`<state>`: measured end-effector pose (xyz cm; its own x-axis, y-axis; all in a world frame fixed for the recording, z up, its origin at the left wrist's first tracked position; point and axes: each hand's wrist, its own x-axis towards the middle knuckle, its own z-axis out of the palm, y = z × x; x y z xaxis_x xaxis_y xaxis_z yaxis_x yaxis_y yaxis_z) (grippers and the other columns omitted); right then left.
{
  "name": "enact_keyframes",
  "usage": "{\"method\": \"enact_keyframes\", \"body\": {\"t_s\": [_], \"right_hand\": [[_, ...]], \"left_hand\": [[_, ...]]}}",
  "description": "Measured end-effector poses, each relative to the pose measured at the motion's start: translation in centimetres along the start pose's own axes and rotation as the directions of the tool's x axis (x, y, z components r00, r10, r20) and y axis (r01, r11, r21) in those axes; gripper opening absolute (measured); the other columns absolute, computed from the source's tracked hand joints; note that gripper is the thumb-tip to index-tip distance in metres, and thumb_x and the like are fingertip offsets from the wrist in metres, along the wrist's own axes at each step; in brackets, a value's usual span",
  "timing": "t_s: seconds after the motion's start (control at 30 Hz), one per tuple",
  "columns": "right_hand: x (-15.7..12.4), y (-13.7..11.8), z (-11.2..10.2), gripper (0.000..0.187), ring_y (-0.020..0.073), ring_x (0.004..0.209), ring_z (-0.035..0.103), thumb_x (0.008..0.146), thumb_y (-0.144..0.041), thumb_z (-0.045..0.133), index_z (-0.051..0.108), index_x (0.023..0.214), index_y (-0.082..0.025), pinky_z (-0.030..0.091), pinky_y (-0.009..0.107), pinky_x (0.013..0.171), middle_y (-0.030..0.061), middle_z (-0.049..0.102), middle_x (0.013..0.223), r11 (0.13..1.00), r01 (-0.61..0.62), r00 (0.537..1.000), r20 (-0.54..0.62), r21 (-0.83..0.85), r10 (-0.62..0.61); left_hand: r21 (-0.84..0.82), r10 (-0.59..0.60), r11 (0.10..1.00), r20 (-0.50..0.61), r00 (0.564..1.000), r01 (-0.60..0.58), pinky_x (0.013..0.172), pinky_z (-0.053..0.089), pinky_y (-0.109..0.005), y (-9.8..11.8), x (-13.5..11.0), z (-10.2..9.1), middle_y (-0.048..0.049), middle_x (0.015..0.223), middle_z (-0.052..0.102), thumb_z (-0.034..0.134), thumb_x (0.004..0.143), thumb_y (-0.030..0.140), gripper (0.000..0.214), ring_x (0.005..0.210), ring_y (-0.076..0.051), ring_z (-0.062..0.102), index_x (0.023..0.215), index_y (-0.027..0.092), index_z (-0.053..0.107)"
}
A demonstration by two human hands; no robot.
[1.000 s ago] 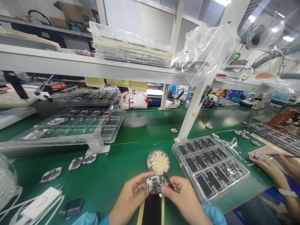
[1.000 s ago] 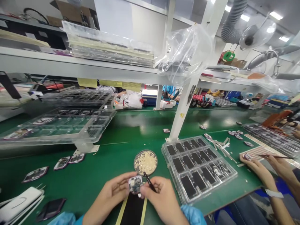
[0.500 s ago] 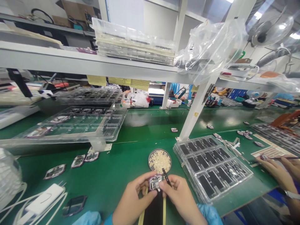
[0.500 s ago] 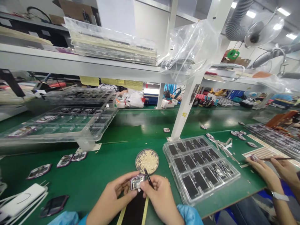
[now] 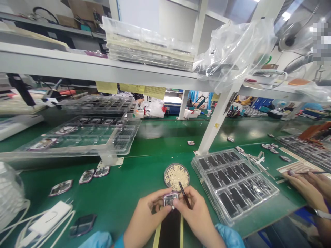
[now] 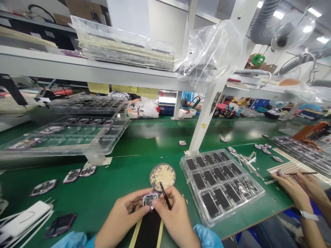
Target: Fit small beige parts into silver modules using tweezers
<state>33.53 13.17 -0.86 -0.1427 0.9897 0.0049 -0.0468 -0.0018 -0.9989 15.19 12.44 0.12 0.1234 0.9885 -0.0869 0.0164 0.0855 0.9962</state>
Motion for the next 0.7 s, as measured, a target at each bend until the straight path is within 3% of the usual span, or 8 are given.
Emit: {"method": "enact_keyframes", "body": {"t_s": [0.1, 0.3, 0.4, 0.57, 0.7], "right_hand": [[-0.1, -0.1, 0.4, 0.041, 0.0208, 0.082, 0.062, 0.083, -0.051, 0.085, 0.064, 0.096, -0.018, 0.049, 0.027, 0.072, 0.0046, 0.068, 0.091, 0.997, 0.015, 0.999, 0.04, 0.07, -0.017], [-0.1, -0.5, 1.1, 0.038, 0.0207, 0.078, 0.064, 0.085, -0.05, 0.084, 0.069, 0.093, -0.017, 0.052, 0.027, 0.069, 0.0048, 0.07, 0.087, 0.991, 0.008, 0.997, 0.074, 0.137, -0.018], [-0.2, -0.5, 1.3, 0.037, 0.0203, 0.075, 0.064, 0.087, -0.051, 0.082, 0.068, 0.088, -0.017, 0.05, 0.027, 0.069, 0.0036, 0.069, 0.081, 0.993, 0.018, 0.997, 0.073, 0.117, -0.026], [-0.6, 0.0, 1.3, 0.036, 0.0194, 0.078, 0.059, 0.092, -0.05, 0.075, 0.063, 0.088, -0.017, 0.045, 0.026, 0.07, 0.003, 0.065, 0.083, 0.997, 0.062, 0.997, 0.039, 0.036, -0.063], [-0.8, 0.8, 1.4, 0.038, 0.0174, 0.072, 0.053, 0.095, -0.05, 0.071, 0.056, 0.084, -0.018, 0.041, 0.025, 0.065, 0.0007, 0.057, 0.077, 0.993, 0.114, 0.993, 0.012, -0.004, -0.114]], "left_hand": [[-0.262, -0.053, 0.962, 0.092, 0.994, 0.076, 0.095, 0.057, -0.036, -0.4, 0.3, 0.0, -0.0131, 0.116, 0.076, 0.089, 0.067, 0.034, 0.052, 0.104, -0.028, 0.072, 0.114, 0.017, 0.075], [-0.341, -0.007, 0.939, 0.117, 0.993, 0.046, 0.084, 0.061, -0.034, 0.3, 0.0, 0.4, -0.0137, 0.113, 0.074, 0.089, 0.072, 0.035, 0.042, 0.1, -0.028, 0.072, 0.107, 0.016, 0.076], [-0.223, 0.055, 0.974, 0.063, 0.997, -0.04, 0.083, 0.06, -0.033, 0.4, -0.2, 0.5, -0.0104, 0.109, 0.072, 0.082, 0.077, 0.032, 0.032, 0.097, -0.027, 0.071, 0.105, 0.018, 0.077], [0.227, 0.107, 0.968, 0.005, 0.994, -0.106, 0.077, 0.052, -0.029, 0.3, -0.3, 0.4, -0.0076, 0.098, 0.074, 0.067, 0.085, 0.029, 0.028, 0.087, -0.022, 0.067, 0.109, 0.021, 0.077], [0.212, 0.093, 0.973, -0.015, 0.996, -0.088, 0.071, 0.05, -0.027, 0.4, -0.7, 0.4, -0.0068, 0.092, 0.074, 0.069, 0.082, 0.034, 0.026, 0.081, -0.021, 0.065, 0.102, 0.021, 0.079]]}}
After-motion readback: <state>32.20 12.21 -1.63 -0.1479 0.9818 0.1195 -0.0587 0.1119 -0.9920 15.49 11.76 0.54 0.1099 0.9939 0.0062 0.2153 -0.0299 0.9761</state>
